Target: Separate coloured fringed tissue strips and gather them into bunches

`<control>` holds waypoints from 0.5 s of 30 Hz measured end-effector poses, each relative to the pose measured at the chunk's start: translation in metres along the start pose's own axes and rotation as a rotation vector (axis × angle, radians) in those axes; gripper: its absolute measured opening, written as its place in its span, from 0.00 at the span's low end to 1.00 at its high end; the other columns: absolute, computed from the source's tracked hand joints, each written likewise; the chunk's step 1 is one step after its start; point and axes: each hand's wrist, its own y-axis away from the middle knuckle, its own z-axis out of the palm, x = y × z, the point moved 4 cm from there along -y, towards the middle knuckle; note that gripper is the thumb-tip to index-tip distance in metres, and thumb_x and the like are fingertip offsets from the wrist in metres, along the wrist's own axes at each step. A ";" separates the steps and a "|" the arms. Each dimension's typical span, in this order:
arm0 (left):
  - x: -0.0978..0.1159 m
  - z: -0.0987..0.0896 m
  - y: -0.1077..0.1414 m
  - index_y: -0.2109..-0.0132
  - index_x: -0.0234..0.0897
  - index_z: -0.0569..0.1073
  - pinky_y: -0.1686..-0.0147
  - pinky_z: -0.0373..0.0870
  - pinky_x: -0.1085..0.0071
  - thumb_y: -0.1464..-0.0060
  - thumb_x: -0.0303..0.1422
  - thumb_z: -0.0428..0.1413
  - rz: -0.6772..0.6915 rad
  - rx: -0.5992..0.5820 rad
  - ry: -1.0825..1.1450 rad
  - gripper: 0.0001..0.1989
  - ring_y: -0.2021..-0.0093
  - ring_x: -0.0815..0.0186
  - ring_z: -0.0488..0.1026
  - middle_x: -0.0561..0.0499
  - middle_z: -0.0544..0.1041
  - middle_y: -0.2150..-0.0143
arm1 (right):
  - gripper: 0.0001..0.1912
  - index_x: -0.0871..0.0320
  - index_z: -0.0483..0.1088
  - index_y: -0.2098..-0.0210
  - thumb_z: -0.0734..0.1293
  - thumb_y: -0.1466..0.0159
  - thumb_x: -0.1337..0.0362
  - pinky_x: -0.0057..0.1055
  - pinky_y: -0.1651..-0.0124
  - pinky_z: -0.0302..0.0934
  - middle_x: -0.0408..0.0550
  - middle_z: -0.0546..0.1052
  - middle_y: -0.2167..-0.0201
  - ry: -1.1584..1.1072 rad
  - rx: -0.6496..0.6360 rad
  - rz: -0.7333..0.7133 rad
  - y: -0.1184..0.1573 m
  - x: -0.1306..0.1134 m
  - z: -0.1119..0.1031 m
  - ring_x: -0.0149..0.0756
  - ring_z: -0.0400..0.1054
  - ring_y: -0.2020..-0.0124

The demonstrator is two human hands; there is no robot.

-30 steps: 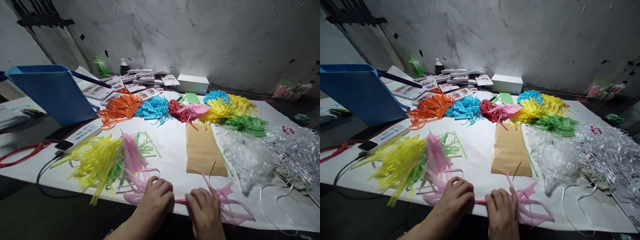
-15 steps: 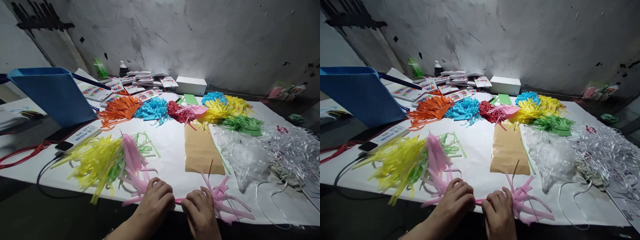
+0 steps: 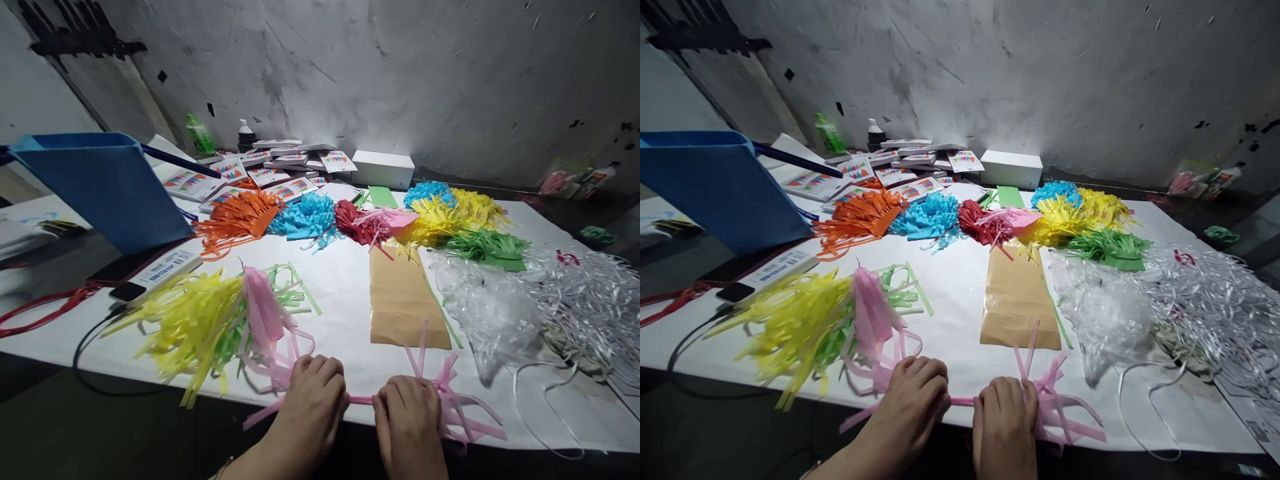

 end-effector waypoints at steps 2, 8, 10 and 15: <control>0.002 0.000 -0.005 0.65 0.37 0.72 0.55 0.56 0.54 0.41 0.23 0.51 -0.043 -0.085 -0.083 0.08 0.61 0.57 0.68 0.47 0.75 0.62 | 0.11 0.54 0.66 0.70 0.59 0.32 0.70 0.50 0.46 0.49 0.44 0.70 0.72 0.047 0.002 0.016 -0.002 -0.003 0.000 0.40 0.64 0.66; -0.004 0.005 -0.012 0.65 0.38 0.73 0.57 0.56 0.57 0.44 0.22 0.54 -0.028 -0.105 -0.164 0.07 0.62 0.58 0.68 0.49 0.76 0.63 | 0.16 0.57 0.73 0.60 0.54 0.29 0.73 0.48 0.35 0.46 0.46 0.77 0.65 -0.085 0.107 -0.241 -0.002 -0.011 0.002 0.38 0.69 0.58; -0.003 0.005 -0.008 0.66 0.37 0.72 0.55 0.56 0.57 0.44 0.22 0.54 -0.025 -0.107 -0.116 0.07 0.62 0.59 0.68 0.49 0.76 0.63 | 0.16 0.58 0.74 0.59 0.55 0.30 0.72 0.48 0.33 0.45 0.46 0.78 0.65 -0.105 0.121 -0.318 0.002 -0.010 0.001 0.37 0.70 0.57; 0.008 0.005 0.012 0.67 0.36 0.71 0.57 0.56 0.58 0.45 0.22 0.52 -0.013 -0.098 -0.001 0.07 0.62 0.59 0.68 0.49 0.76 0.63 | 0.12 0.60 0.76 0.58 0.60 0.31 0.68 0.51 0.30 0.41 0.47 0.81 0.64 -0.078 0.162 -0.392 0.016 -0.008 -0.001 0.39 0.72 0.56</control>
